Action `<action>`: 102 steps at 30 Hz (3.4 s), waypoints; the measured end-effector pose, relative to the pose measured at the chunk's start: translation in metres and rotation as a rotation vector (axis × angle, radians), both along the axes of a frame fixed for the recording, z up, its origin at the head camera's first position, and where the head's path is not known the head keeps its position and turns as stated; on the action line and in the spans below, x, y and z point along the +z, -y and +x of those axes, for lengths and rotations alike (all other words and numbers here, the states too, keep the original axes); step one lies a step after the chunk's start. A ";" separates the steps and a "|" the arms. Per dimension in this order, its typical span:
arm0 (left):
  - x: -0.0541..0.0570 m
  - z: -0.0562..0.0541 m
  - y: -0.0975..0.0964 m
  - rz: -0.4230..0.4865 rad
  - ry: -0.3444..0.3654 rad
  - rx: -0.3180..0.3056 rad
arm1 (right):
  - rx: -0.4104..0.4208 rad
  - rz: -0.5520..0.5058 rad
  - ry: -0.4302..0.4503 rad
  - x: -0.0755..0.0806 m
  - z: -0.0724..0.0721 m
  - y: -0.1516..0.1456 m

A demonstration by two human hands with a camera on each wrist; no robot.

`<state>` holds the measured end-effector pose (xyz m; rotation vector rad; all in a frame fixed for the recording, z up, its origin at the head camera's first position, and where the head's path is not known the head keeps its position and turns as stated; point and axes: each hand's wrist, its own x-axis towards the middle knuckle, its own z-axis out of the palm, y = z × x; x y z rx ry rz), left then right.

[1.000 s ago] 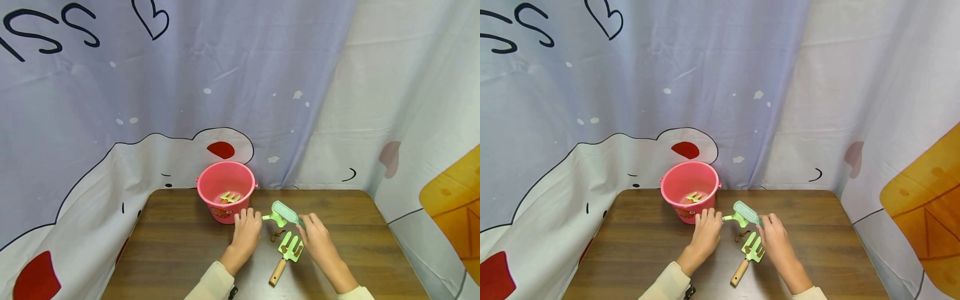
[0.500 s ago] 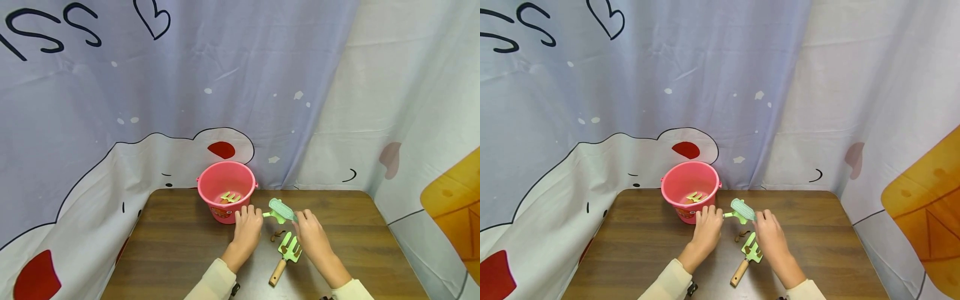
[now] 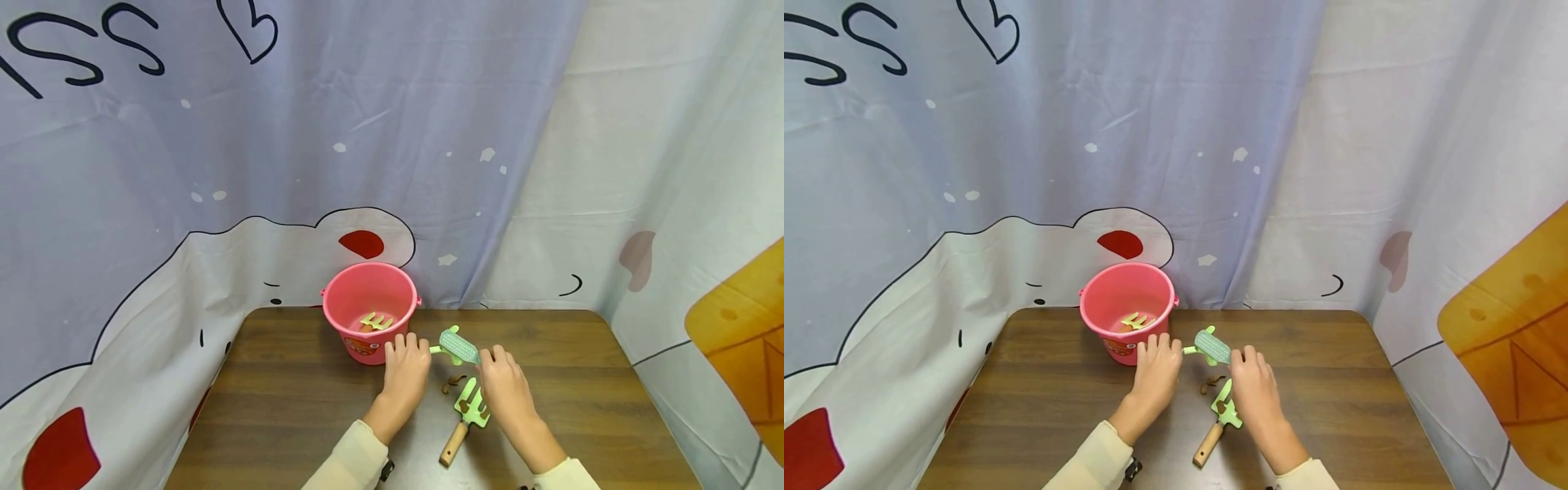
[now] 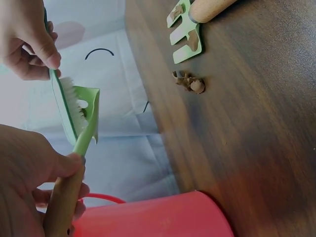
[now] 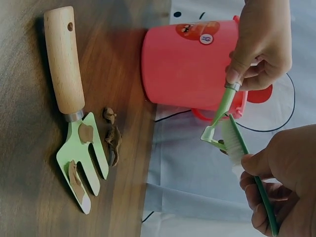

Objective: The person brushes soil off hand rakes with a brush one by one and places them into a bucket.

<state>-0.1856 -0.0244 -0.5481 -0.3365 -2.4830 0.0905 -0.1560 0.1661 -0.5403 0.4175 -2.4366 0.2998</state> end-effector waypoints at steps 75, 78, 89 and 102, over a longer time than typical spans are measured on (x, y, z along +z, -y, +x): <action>-0.001 0.003 -0.002 -0.031 0.030 0.034 | -0.018 -0.021 0.075 -0.015 0.003 -0.003; -0.001 0.002 -0.002 -0.029 0.045 0.034 | -0.018 -0.011 0.046 -0.015 0.002 -0.004; -0.003 0.003 -0.001 -0.028 0.069 0.034 | -0.041 -0.027 0.003 -0.012 0.000 -0.009; -0.002 0.002 0.006 -0.020 0.027 0.079 | -0.094 -0.080 0.040 -0.004 -0.003 -0.029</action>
